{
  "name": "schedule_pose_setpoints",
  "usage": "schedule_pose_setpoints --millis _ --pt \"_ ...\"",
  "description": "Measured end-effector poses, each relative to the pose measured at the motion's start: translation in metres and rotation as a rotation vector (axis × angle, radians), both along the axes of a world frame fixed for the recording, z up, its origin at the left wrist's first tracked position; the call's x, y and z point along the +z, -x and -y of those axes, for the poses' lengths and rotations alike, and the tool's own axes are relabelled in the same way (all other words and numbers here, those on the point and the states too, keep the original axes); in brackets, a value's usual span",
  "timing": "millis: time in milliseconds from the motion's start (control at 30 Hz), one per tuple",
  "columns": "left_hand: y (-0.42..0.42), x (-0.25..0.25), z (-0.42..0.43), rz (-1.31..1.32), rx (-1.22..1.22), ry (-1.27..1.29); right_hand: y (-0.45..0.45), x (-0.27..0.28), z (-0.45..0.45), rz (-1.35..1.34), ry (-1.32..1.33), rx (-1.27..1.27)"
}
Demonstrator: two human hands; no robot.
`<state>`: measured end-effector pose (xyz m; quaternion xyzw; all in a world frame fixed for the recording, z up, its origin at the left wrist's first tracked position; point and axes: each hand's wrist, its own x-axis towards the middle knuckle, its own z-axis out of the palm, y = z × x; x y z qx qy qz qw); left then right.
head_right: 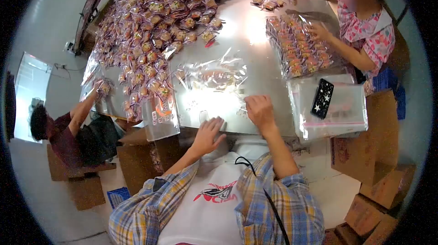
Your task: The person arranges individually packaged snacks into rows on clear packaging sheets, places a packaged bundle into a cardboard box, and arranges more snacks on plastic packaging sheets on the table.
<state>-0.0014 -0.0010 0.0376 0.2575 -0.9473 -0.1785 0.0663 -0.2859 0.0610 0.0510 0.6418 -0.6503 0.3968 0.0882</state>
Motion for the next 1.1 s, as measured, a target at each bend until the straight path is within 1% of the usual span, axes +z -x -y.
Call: schedule_pose_setpoints --millis 67,167,233,267,300,333,400,467,500,533,567,633,667,700,767,833,900,933,1000,1100 --pt "0.0 -0.015 -0.008 -0.068 -0.033 -0.057 -0.002 -0.006 -0.001 0.16 -0.088 -0.134" --pt "0.007 -0.033 -0.006 -0.192 -0.069 -0.141 0.017 -0.014 -0.003 0.422 -0.345 -0.255" --pt "0.015 -0.017 -0.007 -0.119 -0.056 -0.087 0.016 0.01 -0.02 0.073 -0.421 -0.243" --pt "0.02 -0.006 -0.012 -0.085 -0.049 -0.065 0.016 0.025 -0.023 0.073 -0.443 -0.15" --pt "0.024 0.005 -0.019 0.027 0.021 -0.027 0.017 0.04 -0.026 0.077 -0.466 -0.056" --pt "0.025 0.009 -0.022 -0.01 -0.016 -0.013 0.017 0.055 -0.03 0.086 -0.49 0.039" --pt "0.024 0.018 -0.019 -0.083 -0.082 0.015 -0.002 0.144 -0.035 0.376 -0.372 0.352" --pt "0.026 0.047 -0.017 -0.216 -0.127 -0.016 -0.006 0.221 -0.048 0.482 -0.383 0.644" --pt "0.026 0.061 -0.016 -0.27 -0.141 -0.02 -0.015 0.258 -0.057 0.507 -0.258 0.764" --pt "0.026 0.08 -0.016 -0.327 -0.153 -0.02 -0.018 0.281 -0.064 0.5 -0.19 0.883" --pt "0.028 0.113 -0.019 -0.375 -0.157 0.011 -0.021 0.304 -0.071 0.492 -0.125 1.007" --pt "0.021 0.17 -0.016 -0.434 -0.282 0.191 -0.019 0.349 -0.073 0.234 -0.017 1.214" --pt "0.018 0.21 -0.017 -0.507 -0.319 0.343 -0.022 0.382 -0.073 0.038 0.003 1.26" --pt "0.009 0.253 -0.017 -0.513 -0.353 0.469 -0.024 0.414 -0.072 -0.148 0.037 1.311" --pt "-0.01 0.319 -0.022 -0.569 -0.404 0.711 -0.033 0.473 -0.082 -0.445 -0.065 1.328" --pt "-0.033 0.381 -0.037 -0.471 -0.412 0.878 -0.037 0.484 -0.082 -0.835 0.173 1.33" --pt "-0.055 0.416 -0.054 -0.436 -0.459 1.003 -0.04 0.476 -0.077 -1.281 0.784 1.244" --pt "-0.065 0.425 -0.063 -0.417 -0.506 1.053 -0.042 0.465 -0.078 -1.218 0.742 1.181" --pt "-0.079 0.434 -0.074 -0.401 -0.581 1.114 -0.043 0.45 -0.08 -1.005 0.578 1.057" --pt "-0.093 0.432 -0.087 -0.399 -0.69 1.172 -0.044 0.423 -0.082 -0.851 0.517 0.941"
